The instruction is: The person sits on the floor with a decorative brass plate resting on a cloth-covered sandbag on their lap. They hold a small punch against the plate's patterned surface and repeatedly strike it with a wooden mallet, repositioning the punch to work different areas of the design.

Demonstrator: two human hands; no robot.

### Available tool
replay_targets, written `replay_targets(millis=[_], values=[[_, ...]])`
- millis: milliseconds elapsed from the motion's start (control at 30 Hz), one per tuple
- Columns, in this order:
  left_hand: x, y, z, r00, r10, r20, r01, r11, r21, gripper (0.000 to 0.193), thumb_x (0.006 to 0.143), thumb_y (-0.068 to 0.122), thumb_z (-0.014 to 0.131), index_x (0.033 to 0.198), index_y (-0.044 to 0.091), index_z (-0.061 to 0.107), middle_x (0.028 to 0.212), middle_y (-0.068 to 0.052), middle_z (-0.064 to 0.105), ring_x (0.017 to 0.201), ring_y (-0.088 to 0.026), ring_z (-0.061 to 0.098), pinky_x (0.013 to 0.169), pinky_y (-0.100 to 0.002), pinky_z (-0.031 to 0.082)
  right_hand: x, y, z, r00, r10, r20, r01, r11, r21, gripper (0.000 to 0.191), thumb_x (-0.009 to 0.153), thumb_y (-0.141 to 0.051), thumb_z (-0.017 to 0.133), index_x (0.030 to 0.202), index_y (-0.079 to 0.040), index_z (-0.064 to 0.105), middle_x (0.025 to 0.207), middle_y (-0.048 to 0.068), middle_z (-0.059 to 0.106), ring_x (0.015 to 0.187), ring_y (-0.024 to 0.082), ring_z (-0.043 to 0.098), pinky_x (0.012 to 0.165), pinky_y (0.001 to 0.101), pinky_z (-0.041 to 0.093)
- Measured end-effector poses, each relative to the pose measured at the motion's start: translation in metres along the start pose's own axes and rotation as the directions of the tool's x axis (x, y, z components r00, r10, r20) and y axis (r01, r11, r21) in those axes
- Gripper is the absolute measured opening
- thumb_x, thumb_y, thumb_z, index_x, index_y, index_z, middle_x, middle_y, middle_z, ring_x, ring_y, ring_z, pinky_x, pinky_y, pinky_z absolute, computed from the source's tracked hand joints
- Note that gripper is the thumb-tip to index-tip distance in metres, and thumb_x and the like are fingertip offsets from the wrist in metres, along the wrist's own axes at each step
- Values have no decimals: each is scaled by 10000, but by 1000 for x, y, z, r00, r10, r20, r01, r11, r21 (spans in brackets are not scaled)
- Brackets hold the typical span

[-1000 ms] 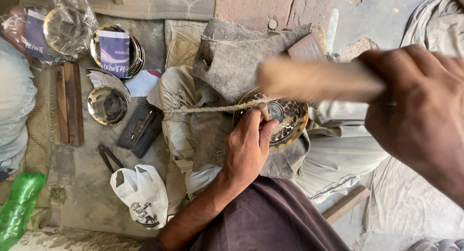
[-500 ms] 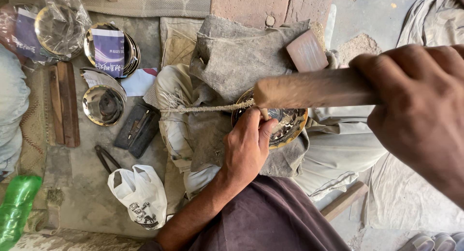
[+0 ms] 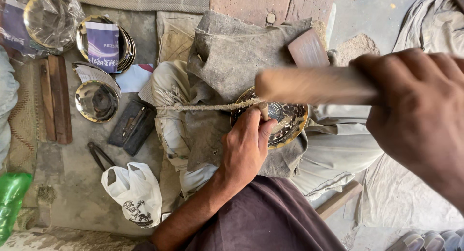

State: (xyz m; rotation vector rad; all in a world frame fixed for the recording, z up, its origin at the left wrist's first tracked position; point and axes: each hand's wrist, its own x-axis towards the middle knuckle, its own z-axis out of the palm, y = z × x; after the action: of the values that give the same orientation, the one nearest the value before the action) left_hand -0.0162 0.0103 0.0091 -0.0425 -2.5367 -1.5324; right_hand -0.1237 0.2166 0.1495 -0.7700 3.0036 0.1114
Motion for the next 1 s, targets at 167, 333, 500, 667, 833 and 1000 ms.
replay_targets(millis=[167,333,500,667,833,1000], values=[[0,-3,3,1000,11,12,-11,1000,-24,191,1069,179,640,1051,29,524,899,-101,633,768,-217,708,616,-338,601,4,1,2,997,-52,62,59,992,-110,324,907,-26,695,1218,-104,743,1002,131,767,829,261,733,832,452,587],[-1,-4,3,1000,5,5,-5,1000,-27,198,1065,185,643,1046,26,527,893,-100,638,761,-220,704,612,-350,592,5,0,3,987,157,40,-161,919,360,451,872,-13,633,1322,-22,610,1132,166,675,952,255,665,843,435,582],[-1,-2,2,1000,0,20,0,1000,-27,199,1063,180,640,1056,18,525,893,-110,635,771,-241,701,618,-368,581,6,3,5,994,76,83,-77,997,9,394,897,-52,702,1284,-108,650,1038,119,738,882,244,714,849,430,599],[1,-2,2,1000,-11,28,12,999,-42,201,1063,183,642,1045,24,521,882,-113,631,756,-243,703,611,-368,580,6,6,7,990,-29,135,50,987,-155,400,906,-53,724,1291,-159,707,1031,108,764,927,246,716,911,449,584],[0,-1,0,998,-50,41,51,998,-32,210,1052,190,663,1040,28,530,874,-122,636,746,-266,703,610,-388,564,7,0,4,966,231,113,-255,911,324,464,898,-45,708,1340,-78,571,1130,144,681,1000,277,683,876,443,584],[0,-2,1,1000,-17,23,18,1000,-23,200,1058,182,652,1058,24,529,895,-125,640,770,-279,701,629,-397,561,14,-7,-5,994,-70,81,80,990,-120,382,888,49,673,1258,-38,710,1084,194,735,941,345,746,846,450,641]])
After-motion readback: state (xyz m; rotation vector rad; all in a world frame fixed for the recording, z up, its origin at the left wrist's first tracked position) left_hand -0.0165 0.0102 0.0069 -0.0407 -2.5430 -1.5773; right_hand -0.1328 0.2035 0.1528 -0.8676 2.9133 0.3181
